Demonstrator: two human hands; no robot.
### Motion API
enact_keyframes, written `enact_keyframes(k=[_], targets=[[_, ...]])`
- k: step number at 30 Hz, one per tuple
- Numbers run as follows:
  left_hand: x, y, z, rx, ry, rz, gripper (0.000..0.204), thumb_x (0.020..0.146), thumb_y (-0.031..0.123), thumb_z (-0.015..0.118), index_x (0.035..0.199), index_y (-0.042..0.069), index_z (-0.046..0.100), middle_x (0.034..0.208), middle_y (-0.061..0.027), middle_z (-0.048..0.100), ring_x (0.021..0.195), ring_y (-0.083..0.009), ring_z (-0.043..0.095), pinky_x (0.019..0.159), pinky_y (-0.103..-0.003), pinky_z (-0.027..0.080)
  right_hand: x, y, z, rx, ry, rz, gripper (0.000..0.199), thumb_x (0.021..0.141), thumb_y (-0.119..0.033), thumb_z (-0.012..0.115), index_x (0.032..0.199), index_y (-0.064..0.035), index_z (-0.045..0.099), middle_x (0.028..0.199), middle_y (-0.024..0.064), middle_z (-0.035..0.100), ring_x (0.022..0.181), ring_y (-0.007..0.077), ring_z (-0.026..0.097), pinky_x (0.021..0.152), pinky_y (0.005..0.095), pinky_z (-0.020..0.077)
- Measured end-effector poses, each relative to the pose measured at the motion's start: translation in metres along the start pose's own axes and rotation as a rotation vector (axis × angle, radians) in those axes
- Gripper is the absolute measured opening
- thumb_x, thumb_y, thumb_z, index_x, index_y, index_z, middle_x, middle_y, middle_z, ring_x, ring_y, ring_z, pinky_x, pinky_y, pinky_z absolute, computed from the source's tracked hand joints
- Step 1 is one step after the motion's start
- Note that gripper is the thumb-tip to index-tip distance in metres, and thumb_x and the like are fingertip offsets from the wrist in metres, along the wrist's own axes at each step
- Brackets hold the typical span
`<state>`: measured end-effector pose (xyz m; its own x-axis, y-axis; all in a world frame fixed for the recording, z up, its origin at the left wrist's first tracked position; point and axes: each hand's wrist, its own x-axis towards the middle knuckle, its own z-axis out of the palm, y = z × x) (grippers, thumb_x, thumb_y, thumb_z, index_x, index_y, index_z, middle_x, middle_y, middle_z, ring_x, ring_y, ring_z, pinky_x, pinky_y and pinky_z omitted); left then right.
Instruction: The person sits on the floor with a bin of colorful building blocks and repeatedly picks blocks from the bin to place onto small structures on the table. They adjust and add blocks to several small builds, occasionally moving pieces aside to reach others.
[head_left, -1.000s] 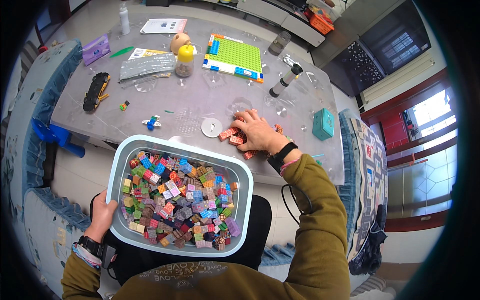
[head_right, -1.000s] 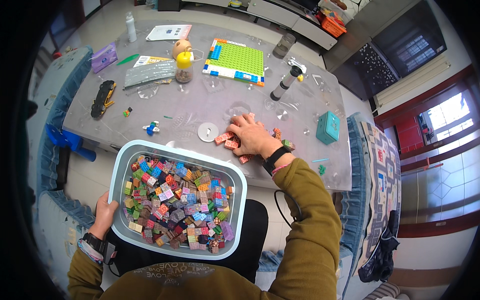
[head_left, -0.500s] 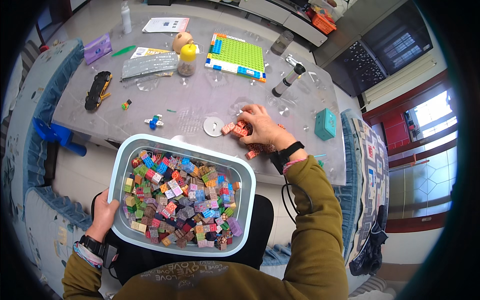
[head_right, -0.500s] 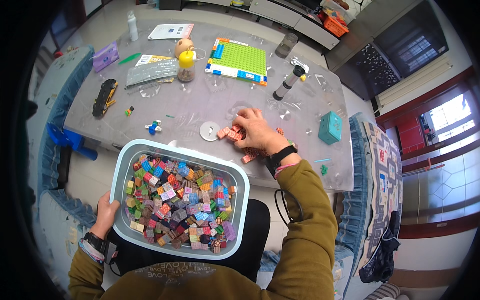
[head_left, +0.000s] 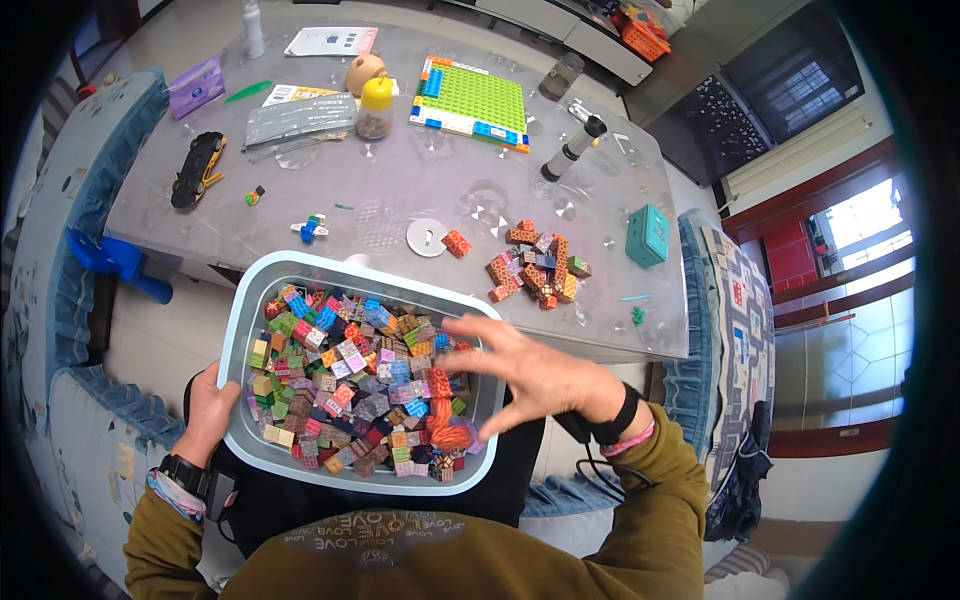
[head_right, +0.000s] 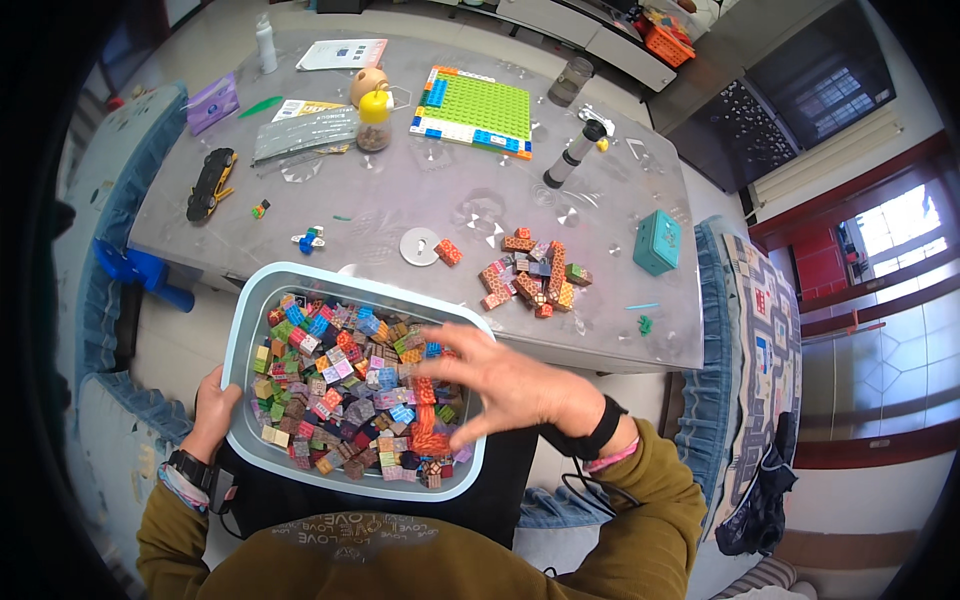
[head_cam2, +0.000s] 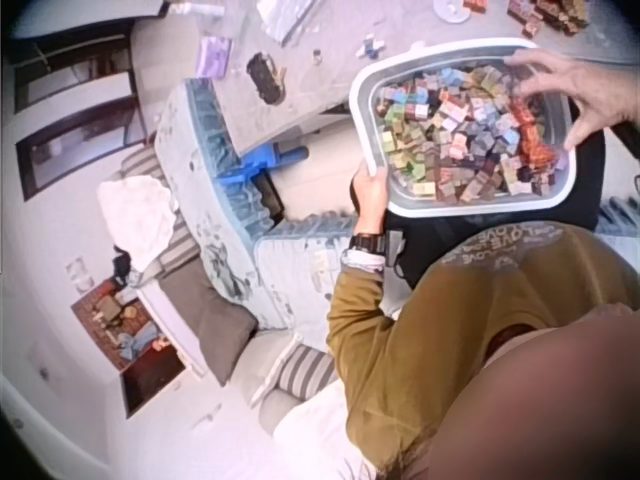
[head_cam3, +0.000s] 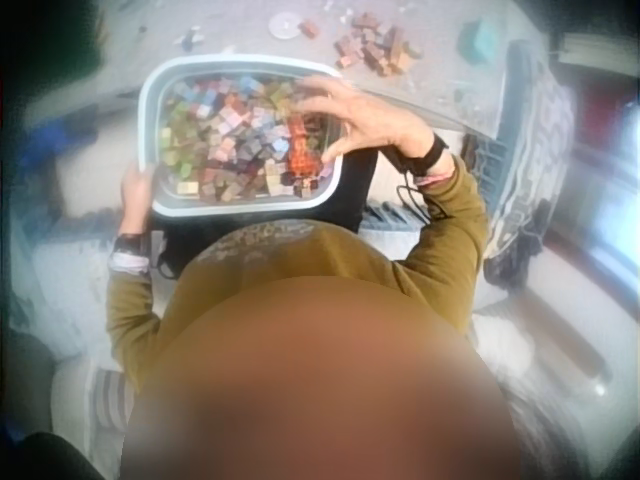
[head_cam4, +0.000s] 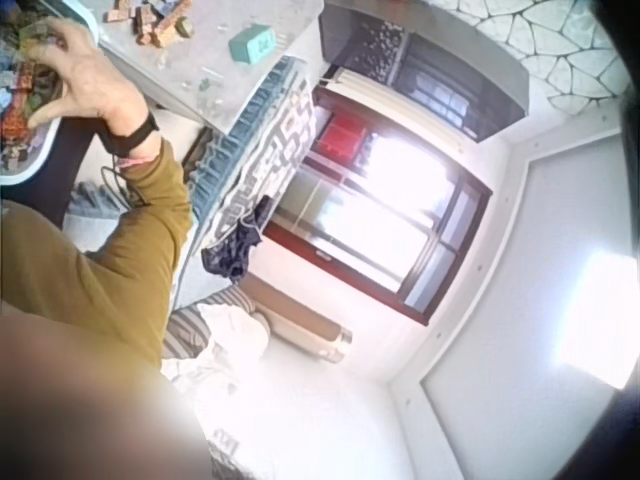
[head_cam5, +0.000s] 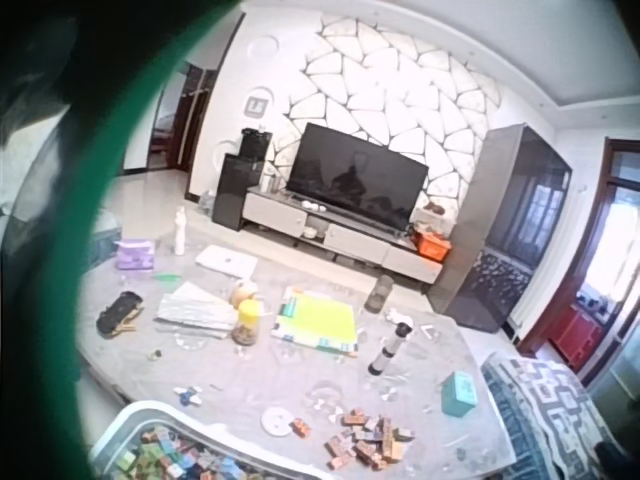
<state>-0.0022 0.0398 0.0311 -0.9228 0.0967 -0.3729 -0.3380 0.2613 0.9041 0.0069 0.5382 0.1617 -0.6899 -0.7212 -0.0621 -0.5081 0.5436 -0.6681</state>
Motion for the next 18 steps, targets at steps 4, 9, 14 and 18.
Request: enact_keyframes(k=[4,9,14,18], targets=[[0.002,-0.004,-0.001,0.001,0.028,0.0,0.042,0.088,0.0,0.053,0.126,-0.007,0.07,0.102,-0.006,0.076,0.086,-0.0122,0.069,0.079,-0.028,0.056,0.004,0.063,-0.037,-0.3,0.226,0.154,0.103,0.068,-0.045,0.098,0.156,-0.0198,0.05,0.164,0.0246,0.038,0.148,0.05,0.04,0.119,0.0573,0.0407],[0.0,0.0,0.001,0.048,0.043,-0.001,0.039,0.088,0.002,0.053,0.122,-0.006,0.07,0.099,-0.0047,0.074,0.082,-0.0118,0.067,0.074,-0.028,0.054,0.019,0.134,-0.056,-0.517,-0.013,0.589,0.112,0.062,-0.046,0.1,0.159,-0.027,0.047,0.173,0.0149,0.03,0.157,0.048,0.028,0.121,0.0605,0.0392],[-0.002,0.005,0.001,0.025,0.027,-0.022,0.042,0.086,0.0,0.053,0.124,-0.007,0.07,0.101,-0.0066,0.076,0.084,-0.0124,0.069,0.077,-0.028,0.055,0.025,0.159,-0.061,-0.501,-0.106,0.588,0.106,0.065,-0.043,0.098,0.157,-0.0265,0.048,0.17,0.0133,0.034,0.157,0.0449,0.03,0.12,0.0576,0.0414],[-0.001,0.003,0.001,0.038,0.03,-0.017,0.042,0.086,0.0,0.053,0.123,-0.007,0.07,0.101,-0.0069,0.076,0.084,-0.0126,0.069,0.077,-0.028,0.056,0.027,0.163,-0.058,-0.385,-0.114,0.459,0.098,0.066,-0.041,0.098,0.152,-0.0254,0.054,0.164,0.0126,0.041,0.154,0.0435,0.034,0.12,0.0543,0.0429]])
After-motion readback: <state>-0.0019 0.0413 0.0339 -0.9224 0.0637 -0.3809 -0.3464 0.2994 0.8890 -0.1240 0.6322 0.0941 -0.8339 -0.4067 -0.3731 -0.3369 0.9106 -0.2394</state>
